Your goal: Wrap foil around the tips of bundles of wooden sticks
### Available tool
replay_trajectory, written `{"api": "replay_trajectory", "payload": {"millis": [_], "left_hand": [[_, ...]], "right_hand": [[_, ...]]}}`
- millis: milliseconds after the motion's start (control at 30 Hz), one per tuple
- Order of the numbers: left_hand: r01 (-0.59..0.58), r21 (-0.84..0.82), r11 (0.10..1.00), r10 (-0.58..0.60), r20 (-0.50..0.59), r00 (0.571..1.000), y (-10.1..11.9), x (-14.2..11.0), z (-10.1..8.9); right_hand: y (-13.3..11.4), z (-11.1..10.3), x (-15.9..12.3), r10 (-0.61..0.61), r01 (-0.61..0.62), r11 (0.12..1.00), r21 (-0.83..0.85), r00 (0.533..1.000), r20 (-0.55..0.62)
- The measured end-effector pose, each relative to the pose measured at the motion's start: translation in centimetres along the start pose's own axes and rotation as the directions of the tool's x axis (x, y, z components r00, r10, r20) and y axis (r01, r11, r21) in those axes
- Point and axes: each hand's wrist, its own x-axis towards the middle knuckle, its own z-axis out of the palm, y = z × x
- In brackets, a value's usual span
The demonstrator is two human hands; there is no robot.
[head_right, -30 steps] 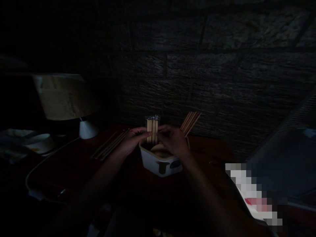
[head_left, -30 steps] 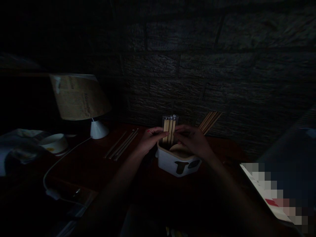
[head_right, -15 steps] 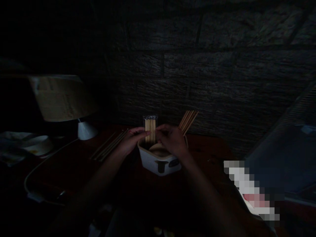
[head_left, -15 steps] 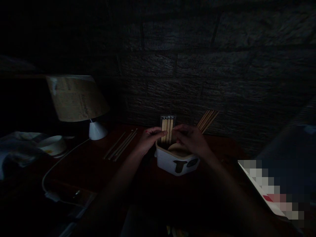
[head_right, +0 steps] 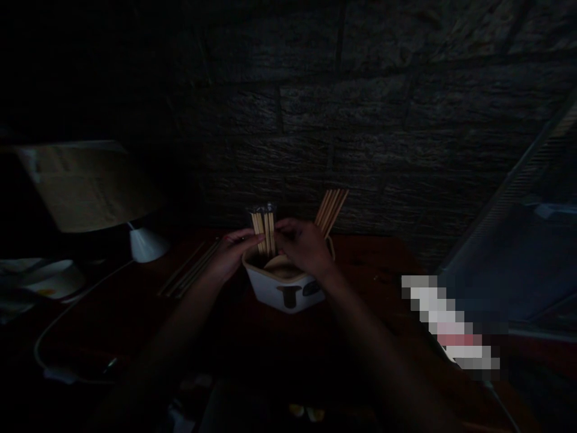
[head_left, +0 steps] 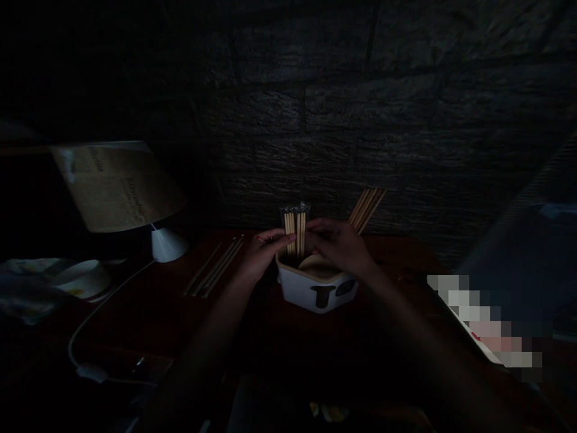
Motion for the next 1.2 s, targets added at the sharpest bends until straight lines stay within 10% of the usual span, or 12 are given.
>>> {"api": "replay_trajectory", "payload": {"millis": [500,1067,1200], "left_hand": [[-0.041,0.039,0.998,0.04,0.022,0.999,-0.12,-0.05,-0.18],[-0.088,0.025,0.996,0.088,-0.007,0.996,-0.43,0.09,0.09],[-0.253,0.034,0.967,0.255,-0.114,0.96,-0.47,0.28,0.14]], "right_hand": [[-0.02,0.19,0.11,-0.122,0.115,0.992,0.054,0.982,0.147],[0.39,0.02,0.11,-0.107,0.107,0.994,0.007,0.993,0.046],[-0.16,0.15,-0.01,-0.063,0.063,0.998,0.007,0.998,0.003]]}}
